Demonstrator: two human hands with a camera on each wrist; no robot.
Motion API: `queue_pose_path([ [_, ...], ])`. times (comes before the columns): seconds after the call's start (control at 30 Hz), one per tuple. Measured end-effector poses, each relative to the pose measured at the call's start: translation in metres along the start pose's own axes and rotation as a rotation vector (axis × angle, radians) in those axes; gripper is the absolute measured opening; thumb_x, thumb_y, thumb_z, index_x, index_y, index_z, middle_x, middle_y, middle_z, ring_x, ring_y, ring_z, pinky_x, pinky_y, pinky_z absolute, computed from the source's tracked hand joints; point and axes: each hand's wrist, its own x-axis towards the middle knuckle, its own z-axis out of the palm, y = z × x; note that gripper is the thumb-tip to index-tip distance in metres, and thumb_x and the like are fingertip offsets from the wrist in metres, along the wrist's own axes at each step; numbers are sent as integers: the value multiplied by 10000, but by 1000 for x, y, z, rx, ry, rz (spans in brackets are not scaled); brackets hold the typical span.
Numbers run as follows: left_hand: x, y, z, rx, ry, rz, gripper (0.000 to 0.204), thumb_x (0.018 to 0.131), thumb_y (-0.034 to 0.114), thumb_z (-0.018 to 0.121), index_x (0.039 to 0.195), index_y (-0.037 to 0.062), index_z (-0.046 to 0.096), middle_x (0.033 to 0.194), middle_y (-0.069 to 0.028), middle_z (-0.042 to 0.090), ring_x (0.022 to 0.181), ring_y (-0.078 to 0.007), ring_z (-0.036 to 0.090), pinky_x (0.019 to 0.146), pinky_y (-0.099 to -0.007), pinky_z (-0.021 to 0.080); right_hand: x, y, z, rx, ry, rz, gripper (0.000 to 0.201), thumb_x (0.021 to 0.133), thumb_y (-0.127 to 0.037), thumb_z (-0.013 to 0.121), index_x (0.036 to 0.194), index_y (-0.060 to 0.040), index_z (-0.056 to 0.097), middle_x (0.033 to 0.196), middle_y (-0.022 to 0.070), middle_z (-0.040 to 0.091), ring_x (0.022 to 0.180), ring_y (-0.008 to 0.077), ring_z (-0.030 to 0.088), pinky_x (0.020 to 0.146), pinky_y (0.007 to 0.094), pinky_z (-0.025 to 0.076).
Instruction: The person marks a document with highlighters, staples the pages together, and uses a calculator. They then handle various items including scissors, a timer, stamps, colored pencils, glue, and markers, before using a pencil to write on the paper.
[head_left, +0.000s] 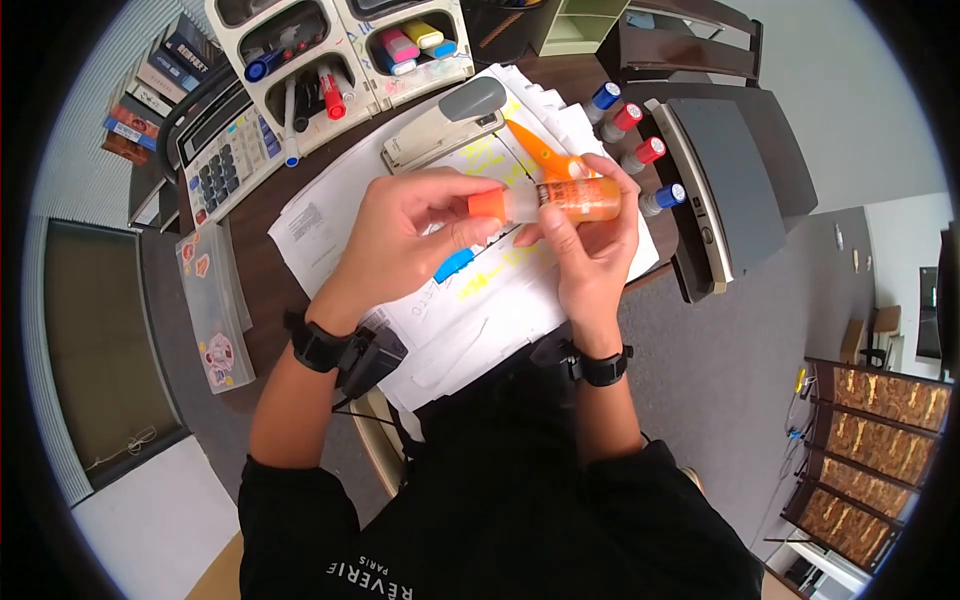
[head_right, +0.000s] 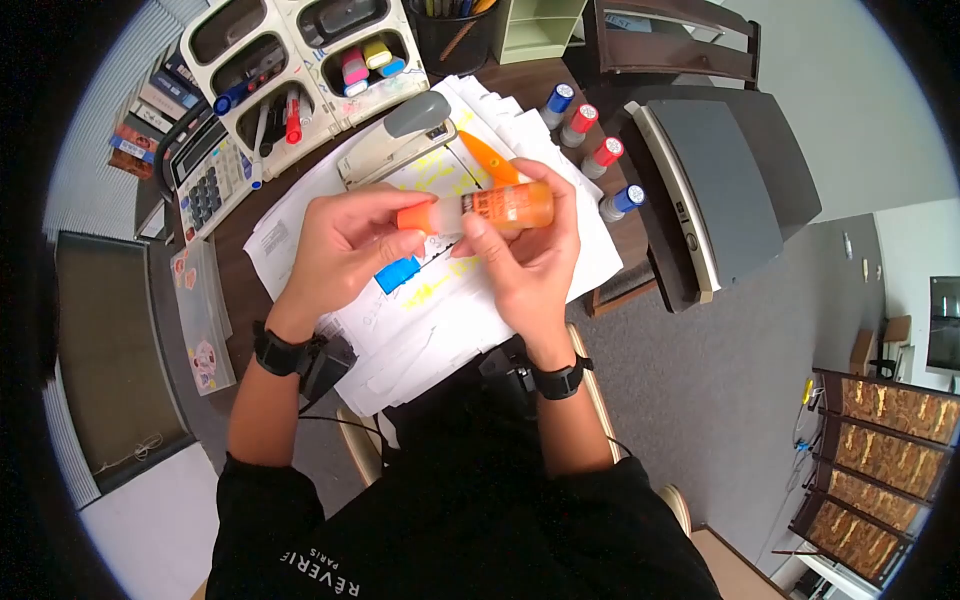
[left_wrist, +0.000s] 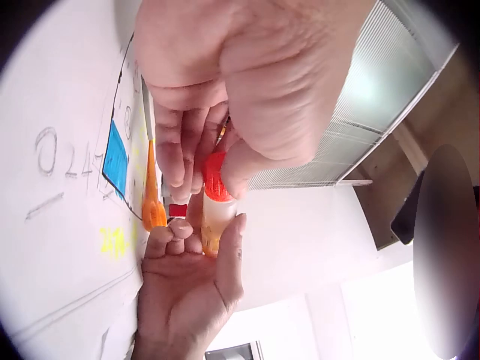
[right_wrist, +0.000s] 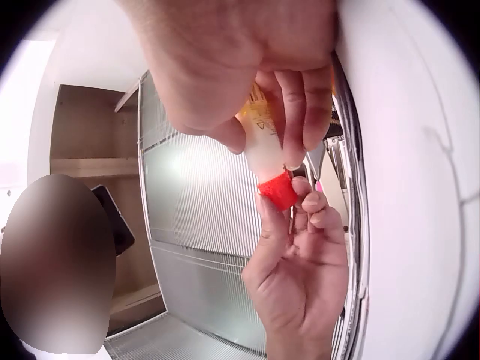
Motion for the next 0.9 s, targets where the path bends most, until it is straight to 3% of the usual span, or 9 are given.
queue_pose_path([
  [0.07,0,0,0,9,33,29,301,901,48,739,1166,-80,678,1025,-140,727,887,-160,702,806,-292,583,0,1,0,-7,-49,0,616,896,20,721,1389,-16,353,1088,174,630,896,201,687,718,322,626],
  [0.17,-1,1,2,13,48,51,282,898,43,737,1146,-83,687,994,-135,717,872,-165,701,795,-288,582,-1,2,2,-7,-57,6,609,896,16,724,1367,-32,340,1141,176,586,910,204,683,720,321,627],
  [0.4,0,2,0,87,142,84,265,862,-101,643,1124,-107,676,926,-129,681,753,-167,686,683,-287,580,-3,8,7,-69,-136,87,597,917,17,693,1331,-52,268,1202,162,442,972,227,661,719,327,623],
  [0.7,-3,-4,-4,91,115,61,257,852,-124,613,1100,-125,677,910,-143,669,679,-178,680,602,-275,556,-5,11,6,-162,-198,55,557,933,2,681,1317,-54,281,1129,179,572,875,215,688,730,308,606],
  [0.9,-5,-5,-5,144,94,70,252,863,-101,623,1106,-133,679,927,-157,674,675,-180,677,598,-270,546,-7,4,4,-259,-217,41,575,929,-18,692,1324,-53,275,1147,204,585,938,271,717,765,352,607],
])
